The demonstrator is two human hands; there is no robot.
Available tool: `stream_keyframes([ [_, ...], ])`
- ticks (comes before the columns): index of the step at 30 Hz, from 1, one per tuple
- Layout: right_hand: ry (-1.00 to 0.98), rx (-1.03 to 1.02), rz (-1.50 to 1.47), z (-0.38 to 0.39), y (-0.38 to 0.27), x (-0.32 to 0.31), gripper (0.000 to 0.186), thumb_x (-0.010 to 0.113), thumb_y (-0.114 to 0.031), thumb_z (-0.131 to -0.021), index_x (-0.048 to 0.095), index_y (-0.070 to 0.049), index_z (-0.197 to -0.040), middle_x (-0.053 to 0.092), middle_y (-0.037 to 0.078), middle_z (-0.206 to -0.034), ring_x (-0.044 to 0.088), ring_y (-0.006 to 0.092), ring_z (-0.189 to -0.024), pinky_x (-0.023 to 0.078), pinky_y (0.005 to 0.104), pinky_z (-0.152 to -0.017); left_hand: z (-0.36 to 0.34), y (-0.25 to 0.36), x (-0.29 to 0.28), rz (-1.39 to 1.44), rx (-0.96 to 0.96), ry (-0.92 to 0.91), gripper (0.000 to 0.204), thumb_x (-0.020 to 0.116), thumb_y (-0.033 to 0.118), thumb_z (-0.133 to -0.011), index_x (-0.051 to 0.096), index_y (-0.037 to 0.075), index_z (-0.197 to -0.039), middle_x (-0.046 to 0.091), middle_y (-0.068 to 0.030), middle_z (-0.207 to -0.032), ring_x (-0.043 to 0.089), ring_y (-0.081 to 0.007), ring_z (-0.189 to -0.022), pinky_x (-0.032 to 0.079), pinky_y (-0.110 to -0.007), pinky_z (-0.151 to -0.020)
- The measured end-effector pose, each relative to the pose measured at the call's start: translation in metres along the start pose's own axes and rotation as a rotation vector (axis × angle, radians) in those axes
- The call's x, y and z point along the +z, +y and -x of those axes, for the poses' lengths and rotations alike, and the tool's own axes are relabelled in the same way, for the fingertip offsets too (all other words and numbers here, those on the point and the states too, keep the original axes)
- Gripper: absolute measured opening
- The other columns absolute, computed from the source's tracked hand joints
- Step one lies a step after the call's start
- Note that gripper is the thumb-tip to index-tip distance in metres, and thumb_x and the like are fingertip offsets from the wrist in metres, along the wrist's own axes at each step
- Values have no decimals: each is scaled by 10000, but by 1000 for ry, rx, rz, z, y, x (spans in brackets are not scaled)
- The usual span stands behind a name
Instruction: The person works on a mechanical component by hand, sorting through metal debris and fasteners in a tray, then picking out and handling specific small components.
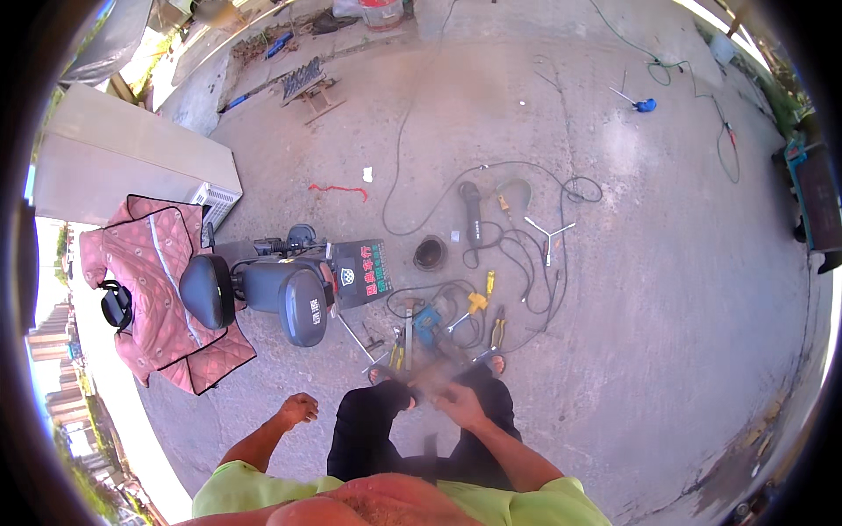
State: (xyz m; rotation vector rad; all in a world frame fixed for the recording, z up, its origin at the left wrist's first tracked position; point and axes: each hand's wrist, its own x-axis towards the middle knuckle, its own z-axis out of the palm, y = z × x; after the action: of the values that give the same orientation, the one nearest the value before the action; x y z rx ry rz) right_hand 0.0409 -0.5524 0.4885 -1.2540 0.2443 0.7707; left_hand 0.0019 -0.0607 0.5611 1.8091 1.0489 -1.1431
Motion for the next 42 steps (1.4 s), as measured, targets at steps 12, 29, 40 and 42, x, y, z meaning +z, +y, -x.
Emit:
stream_keyframes([
  [12,741,85,-142,215,-177,-209,207,722,-122,-950,680,-4,-1114,736,62,-919,698,132,-751,521,268,-628,122,150,100,98,91,-196,244,655,220,-941,645,67,-1132,717,-96,-982,714,-236,-835,576,-405,-745],
  [29,1009,295,-178,188,-295,-443,147,710,-190,-953,682,-79,-1045,690,9,-892,659,118,-757,500,269,-629,57,492,208,14,58,-272,302,656,277,-958,632,84,-1189,719,-115,-986,715,-245,-798,576,-421,-736],
  [40,579,573,451,259,-268,-522,85,690,-159,-843,702,-83,-808,710,86,-825,697,255,-729,534,388,-615,24,826,203,202,275,-96,268,653,254,-988,644,66,-1179,721,-83,-964,710,-206,-792,567,-346,-685],
  [42,350,594,801,261,-254,-587,96,693,-172,-836,693,-85,-794,713,98,-826,700,291,-744,540,425,-639,13,854,216,285,308,-152,268,655,254,-988,642,70,-1182,722,-79,-965,710,-204,-800,567,-346,-686],
])
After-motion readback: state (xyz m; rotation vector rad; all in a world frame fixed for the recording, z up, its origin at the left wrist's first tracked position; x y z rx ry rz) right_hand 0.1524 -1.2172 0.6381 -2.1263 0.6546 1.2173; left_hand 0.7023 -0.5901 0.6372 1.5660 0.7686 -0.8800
